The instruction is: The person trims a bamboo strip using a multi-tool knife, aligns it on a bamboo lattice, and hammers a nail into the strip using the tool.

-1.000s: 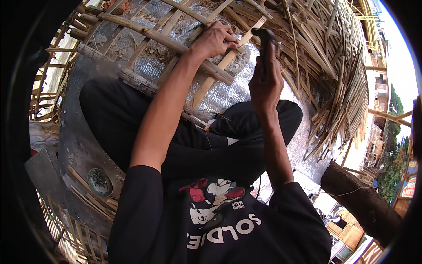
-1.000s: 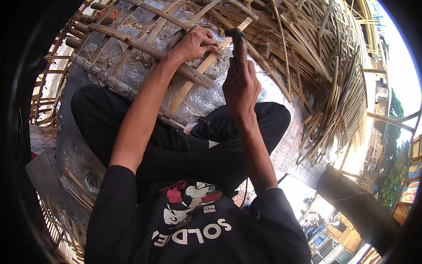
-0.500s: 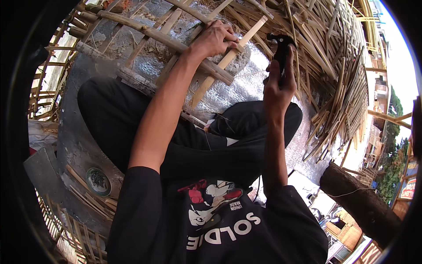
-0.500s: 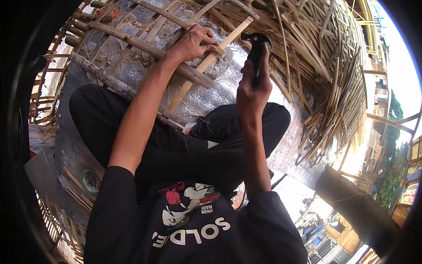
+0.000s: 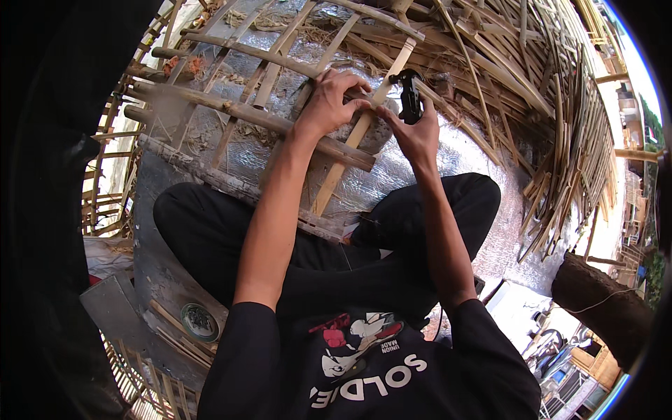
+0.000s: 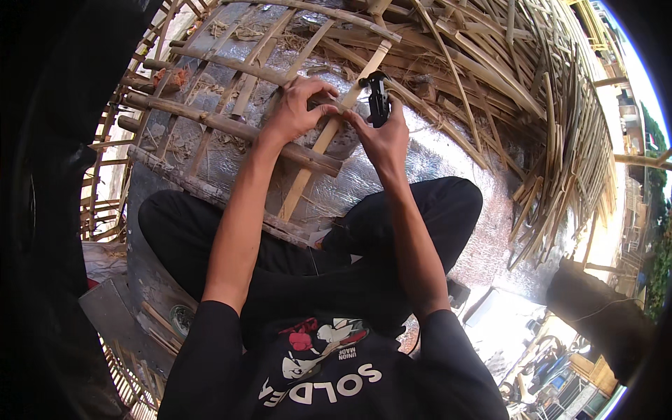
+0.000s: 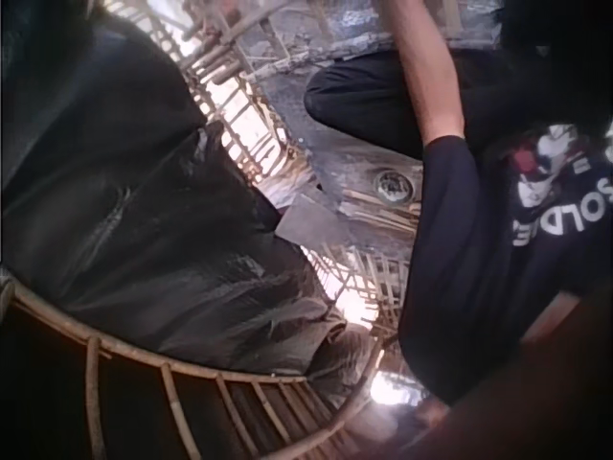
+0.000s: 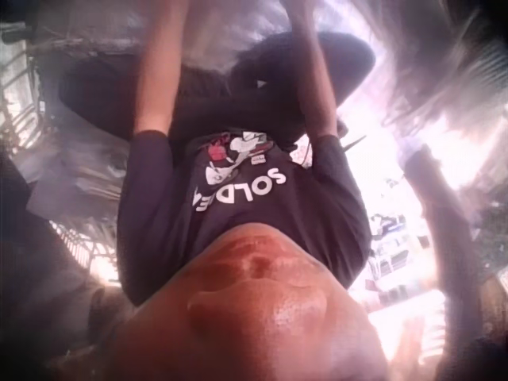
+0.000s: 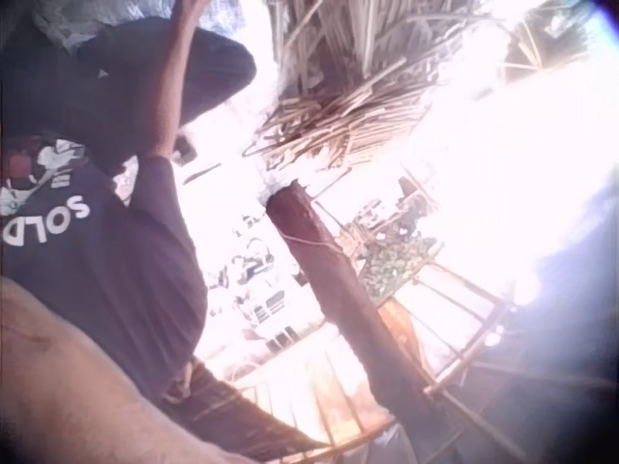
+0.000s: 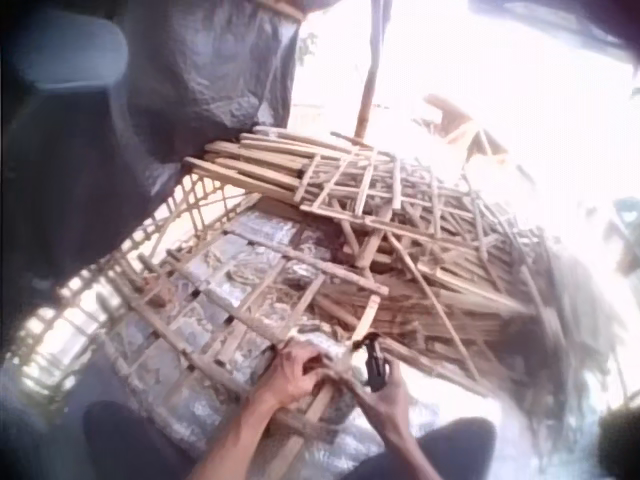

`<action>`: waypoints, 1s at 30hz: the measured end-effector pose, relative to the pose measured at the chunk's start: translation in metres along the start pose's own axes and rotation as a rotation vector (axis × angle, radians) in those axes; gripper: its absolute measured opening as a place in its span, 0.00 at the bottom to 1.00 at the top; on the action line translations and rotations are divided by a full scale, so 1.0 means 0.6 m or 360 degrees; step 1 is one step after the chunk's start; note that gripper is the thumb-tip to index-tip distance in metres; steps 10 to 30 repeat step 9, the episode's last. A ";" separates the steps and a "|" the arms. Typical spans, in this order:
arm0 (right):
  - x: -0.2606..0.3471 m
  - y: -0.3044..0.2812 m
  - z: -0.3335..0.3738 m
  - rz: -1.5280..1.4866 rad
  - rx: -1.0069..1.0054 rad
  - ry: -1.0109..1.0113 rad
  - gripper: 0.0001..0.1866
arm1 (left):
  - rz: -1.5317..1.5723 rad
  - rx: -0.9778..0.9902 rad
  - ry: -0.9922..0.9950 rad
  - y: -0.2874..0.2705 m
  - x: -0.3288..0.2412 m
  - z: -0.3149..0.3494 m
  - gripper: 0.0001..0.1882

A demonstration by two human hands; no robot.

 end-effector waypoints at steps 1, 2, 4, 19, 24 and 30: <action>-0.001 0.011 0.009 -0.0071 0.0084 0.0267 0.37 | -0.0029 -0.0047 0.0014 -0.009 -0.001 -0.001 0.14; -0.004 0.012 0.013 -0.0027 0.0060 0.0271 0.38 | -0.0012 -0.0066 -0.0022 -0.014 0.003 0.000 0.14; -0.022 0.005 0.016 0.0048 0.0005 0.0337 0.39 | -0.0028 -0.0036 -0.0042 -0.009 -0.001 -0.001 0.15; -0.048 0.022 0.019 -0.0155 -0.0013 0.0410 0.42 | -0.0106 0.0137 -0.0350 -0.001 0.019 -0.003 0.22; -0.048 0.022 0.019 -0.0155 -0.0013 0.0410 0.42 | -0.0106 0.0137 -0.0350 -0.001 0.019 -0.003 0.22; -0.048 0.022 0.019 -0.0155 -0.0013 0.0410 0.42 | -0.0106 0.0137 -0.0350 -0.001 0.019 -0.003 0.22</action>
Point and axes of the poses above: each hand's wrist, its own z-axis away from the middle knuckle, its own y-axis out of the palm, x = y × z, the point moved 9 cm from there along -z, towards the middle knuckle, and after that the axes turned 9 degrees about -y, right-handed, at the moved point
